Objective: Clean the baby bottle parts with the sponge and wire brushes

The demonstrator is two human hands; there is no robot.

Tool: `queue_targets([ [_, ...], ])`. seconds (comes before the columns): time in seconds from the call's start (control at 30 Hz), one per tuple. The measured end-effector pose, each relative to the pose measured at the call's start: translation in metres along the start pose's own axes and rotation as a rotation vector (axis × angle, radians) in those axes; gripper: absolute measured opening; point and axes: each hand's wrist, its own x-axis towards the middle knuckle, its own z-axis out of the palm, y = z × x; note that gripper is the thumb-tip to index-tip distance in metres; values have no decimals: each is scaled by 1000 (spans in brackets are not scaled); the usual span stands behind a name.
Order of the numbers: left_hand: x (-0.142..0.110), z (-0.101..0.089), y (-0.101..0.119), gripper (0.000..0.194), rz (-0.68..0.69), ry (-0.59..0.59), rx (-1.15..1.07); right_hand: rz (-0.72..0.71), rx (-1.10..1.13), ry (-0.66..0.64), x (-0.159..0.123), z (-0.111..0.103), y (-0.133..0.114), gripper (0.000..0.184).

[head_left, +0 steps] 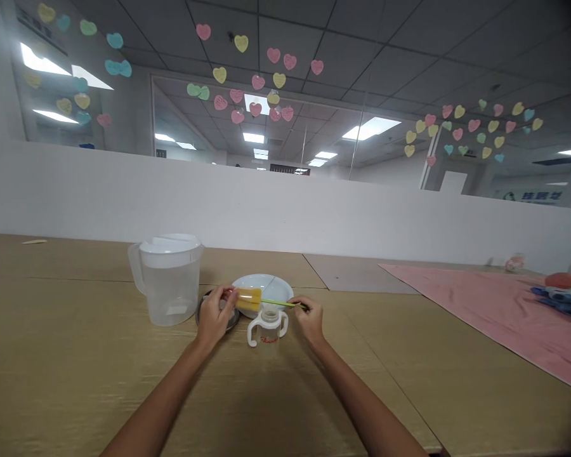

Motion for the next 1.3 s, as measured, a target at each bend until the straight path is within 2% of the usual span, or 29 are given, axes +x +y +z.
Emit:
queue_targets([
  [0.17, -1, -3, 2, 37, -86, -18, 52, -44, 13, -7, -1, 0, -1, 27],
  [0.27, -2, -2, 1, 33, -70, -19, 68, -51, 5, 0, 0, 0, -1, 28],
  [0.37, -2, 2, -2, 27, -32, 6, -11, -43, 16, 10, 1, -1, 0, 28],
  [0.5, -5, 6, -7, 25, 100, -4, -89, 10, 48, 28, 2, 0, 3, 27],
  [0.7, -6, 11, -13, 29, 385, 48, 5, 118, 134, 61, 5, 1, 6, 27],
  [0.77, -6, 12, -13, 30, 429, 78, 21, 144, 159, 77, 6, 2, 6, 27],
  [1.0, -3, 10, -4, 29, 392, 217, 88, 216, 181, 124, 7, 5, 6, 28],
  [1.13, 3, 2, -11, 27, 308, 308, 134, 277, 193, 184, 9, 4, 12, 28],
  [1.2, 6, 0, -20, 28, 257, 290, 183, 298, 185, 202, 11, 3, 14, 28],
  [1.3, 8, 0, -37, 29, 184, 172, 267, 306, 166, 197, 11, 2, 15, 28],
])
